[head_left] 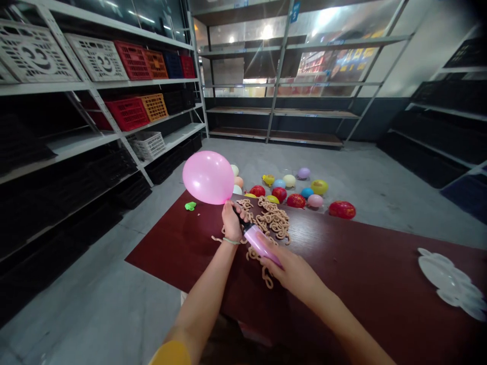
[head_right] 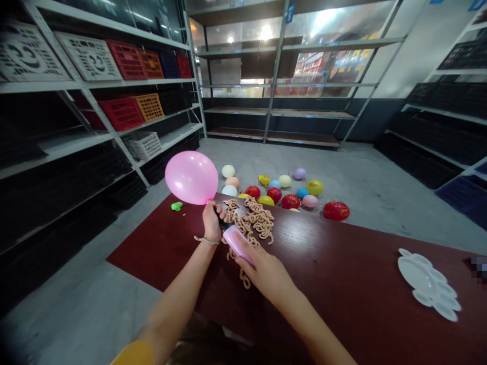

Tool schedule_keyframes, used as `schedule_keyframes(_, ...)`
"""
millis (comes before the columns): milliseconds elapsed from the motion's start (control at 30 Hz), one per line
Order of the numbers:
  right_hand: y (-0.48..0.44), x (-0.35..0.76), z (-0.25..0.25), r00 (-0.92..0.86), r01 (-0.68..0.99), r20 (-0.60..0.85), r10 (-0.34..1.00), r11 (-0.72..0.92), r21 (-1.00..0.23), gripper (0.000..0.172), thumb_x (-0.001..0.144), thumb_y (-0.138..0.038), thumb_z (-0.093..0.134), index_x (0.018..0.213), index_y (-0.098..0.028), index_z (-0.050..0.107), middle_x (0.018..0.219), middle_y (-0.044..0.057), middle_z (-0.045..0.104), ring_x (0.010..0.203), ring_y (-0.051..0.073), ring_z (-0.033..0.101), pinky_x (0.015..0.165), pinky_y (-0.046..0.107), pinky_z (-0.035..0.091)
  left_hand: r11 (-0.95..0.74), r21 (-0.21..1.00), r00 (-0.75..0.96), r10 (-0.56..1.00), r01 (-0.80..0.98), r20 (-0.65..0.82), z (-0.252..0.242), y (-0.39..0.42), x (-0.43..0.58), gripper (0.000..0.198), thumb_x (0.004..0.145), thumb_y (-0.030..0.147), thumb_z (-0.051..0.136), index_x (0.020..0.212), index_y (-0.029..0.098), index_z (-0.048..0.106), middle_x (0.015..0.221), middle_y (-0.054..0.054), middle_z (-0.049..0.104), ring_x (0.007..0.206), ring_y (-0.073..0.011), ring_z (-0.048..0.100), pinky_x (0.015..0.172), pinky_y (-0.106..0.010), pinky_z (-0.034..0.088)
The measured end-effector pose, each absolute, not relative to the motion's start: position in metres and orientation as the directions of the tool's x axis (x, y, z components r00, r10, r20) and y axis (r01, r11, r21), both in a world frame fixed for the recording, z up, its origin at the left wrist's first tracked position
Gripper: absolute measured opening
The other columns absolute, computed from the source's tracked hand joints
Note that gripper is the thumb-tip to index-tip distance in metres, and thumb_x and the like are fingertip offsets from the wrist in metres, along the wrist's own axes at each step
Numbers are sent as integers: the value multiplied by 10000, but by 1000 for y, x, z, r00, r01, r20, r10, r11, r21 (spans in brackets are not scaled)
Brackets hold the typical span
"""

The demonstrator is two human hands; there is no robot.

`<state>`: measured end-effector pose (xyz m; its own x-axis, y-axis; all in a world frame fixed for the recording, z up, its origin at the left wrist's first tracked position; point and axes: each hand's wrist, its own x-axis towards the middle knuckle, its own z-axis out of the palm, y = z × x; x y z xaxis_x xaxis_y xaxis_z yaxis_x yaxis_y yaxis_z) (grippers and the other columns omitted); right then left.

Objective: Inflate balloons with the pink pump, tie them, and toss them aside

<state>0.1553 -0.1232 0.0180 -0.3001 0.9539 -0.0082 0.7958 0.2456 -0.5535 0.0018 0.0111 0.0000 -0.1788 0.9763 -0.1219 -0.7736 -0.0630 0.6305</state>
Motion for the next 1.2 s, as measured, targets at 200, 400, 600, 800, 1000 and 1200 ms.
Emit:
schedule_keyframes(200,-172,207,19,-314,777,-134,940,173,-605,610,965,-485,454,1539,-363,285,1253,63,670,1042,257,675,897,368,532,-76,630,-184,977,-773,-108,-1,13,3,163,896,306,497,780,219,421,547,67,382,352,-77,348,330,-201,289)
schedule_keyframes(400,-173,211,33,-317,786,-136,939,181,-591,589,967,-474,461,1527,-361,320,1279,77,660,1084,279,668,897,374,533,-110,613,-233,965,-782,-124,5,14,-7,140,883,284,494,788,220,415,563,67,382,370,-74,357,337,-199,288)
schedule_keyframes(600,-126,159,41,-287,839,-47,957,227,-495,567,960,-424,460,1514,-374,348,1256,50,681,1091,288,671,920,402,517,-87,603,-207,969,-793,-133,8,13,-8,144,884,286,495,783,220,416,563,66,379,374,-74,353,344,-200,299)
schedule_keyframes(800,-116,146,25,-306,812,5,952,264,-521,574,969,-433,445,1525,-350,328,1299,60,655,1127,277,651,941,421,515,-85,620,-182,979,-780,-94,6,11,-4,167,904,308,495,782,220,422,555,65,382,359,-79,353,332,-206,301)
schedule_keyframes(1000,-163,193,18,-311,796,-53,949,229,-560,587,969,-446,467,1529,-356,314,1241,59,679,1064,249,675,893,350,540,-89,602,-173,981,-793,-84,6,11,-2,185,924,319,485,780,218,427,552,66,384,353,-78,352,328,-201,311)
schedule_keyframes(1200,-176,219,28,-304,817,-139,943,182,-548,594,968,-486,463,1528,-365,308,1336,45,635,1124,241,659,896,308,534,-97,584,-189,977,-806,-98,3,12,-2,189,917,328,508,788,211,437,567,64,402,375,-75,380,348,-195,326)
